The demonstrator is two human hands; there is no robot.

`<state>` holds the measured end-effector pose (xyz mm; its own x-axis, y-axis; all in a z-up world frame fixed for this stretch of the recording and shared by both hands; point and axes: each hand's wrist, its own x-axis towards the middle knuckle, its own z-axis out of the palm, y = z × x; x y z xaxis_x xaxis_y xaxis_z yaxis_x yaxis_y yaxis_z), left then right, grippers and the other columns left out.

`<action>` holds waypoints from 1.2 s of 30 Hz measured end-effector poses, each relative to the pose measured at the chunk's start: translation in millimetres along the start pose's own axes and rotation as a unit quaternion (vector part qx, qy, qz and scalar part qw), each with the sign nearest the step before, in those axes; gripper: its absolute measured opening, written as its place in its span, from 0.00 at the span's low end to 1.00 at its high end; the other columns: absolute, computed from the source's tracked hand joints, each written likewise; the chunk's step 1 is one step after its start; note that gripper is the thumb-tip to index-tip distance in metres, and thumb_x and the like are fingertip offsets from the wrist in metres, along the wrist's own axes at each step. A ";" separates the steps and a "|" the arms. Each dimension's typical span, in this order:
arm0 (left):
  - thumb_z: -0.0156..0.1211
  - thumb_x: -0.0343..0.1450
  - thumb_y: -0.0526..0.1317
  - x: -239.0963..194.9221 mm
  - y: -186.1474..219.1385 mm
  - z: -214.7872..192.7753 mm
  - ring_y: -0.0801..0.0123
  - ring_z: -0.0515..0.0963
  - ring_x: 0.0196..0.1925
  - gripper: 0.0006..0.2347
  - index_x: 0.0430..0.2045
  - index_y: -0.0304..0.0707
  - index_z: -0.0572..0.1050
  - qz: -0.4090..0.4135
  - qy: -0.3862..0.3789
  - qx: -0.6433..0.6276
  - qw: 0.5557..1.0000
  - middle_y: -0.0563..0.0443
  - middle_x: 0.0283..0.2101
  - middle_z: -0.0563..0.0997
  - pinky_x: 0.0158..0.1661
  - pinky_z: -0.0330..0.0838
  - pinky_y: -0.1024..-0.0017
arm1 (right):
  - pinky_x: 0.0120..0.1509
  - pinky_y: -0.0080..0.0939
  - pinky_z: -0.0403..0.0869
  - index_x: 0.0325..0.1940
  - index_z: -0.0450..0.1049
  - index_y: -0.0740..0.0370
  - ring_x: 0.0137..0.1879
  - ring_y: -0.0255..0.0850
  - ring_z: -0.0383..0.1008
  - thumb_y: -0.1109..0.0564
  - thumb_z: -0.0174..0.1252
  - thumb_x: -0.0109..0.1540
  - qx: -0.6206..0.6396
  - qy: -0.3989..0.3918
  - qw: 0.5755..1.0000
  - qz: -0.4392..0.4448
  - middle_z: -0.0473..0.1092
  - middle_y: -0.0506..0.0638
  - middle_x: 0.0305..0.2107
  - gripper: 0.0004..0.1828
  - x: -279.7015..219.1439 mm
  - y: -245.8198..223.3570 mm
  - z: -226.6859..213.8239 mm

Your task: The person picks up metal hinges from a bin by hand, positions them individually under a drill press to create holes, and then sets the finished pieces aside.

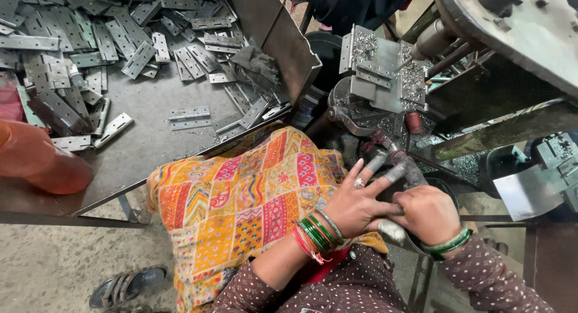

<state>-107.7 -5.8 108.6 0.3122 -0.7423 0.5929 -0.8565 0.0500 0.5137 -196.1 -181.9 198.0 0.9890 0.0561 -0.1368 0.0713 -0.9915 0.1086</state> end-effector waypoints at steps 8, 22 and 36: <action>0.59 0.70 0.53 -2.0 9.7 22.8 0.32 0.54 0.76 0.14 0.45 0.55 0.82 -0.100 0.004 -0.167 0.981 0.33 0.77 0.55 0.75 0.44 0.36 | 0.52 0.47 0.75 0.26 0.75 0.56 0.39 0.48 0.80 0.55 0.66 0.46 -0.067 0.116 0.990 -0.044 0.75 0.51 0.22 0.07 -4.1 0.3 -1.4; 0.63 0.64 0.47 4.4 8.2 1.0 0.54 0.63 0.75 0.13 0.41 0.56 0.82 0.008 -0.007 0.060 0.998 0.55 0.60 0.75 0.75 0.45 0.39 | 0.60 0.47 0.76 0.55 0.74 0.52 0.55 0.50 0.78 0.41 0.71 0.51 0.126 -0.174 0.976 -0.017 0.77 0.53 0.47 0.31 12.3 44.7 53.1; 0.54 0.67 0.33 106.8 -153.6 19.6 0.49 0.73 0.62 0.21 0.58 0.31 0.70 -0.115 0.005 0.238 0.964 0.35 0.59 0.74 0.69 0.61 0.56 | 0.50 0.58 0.77 0.57 0.71 0.56 0.46 0.61 0.79 0.31 0.59 0.59 0.208 -0.012 0.923 0.324 0.78 0.62 0.38 0.33 62.2 105.8 168.2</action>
<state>49.1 -105.8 80.9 0.5184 -0.6904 0.5047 -0.8550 -0.4299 0.2901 -148.9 -303.1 35.4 0.8035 -0.5611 -0.1988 -0.5942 -0.7761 -0.2111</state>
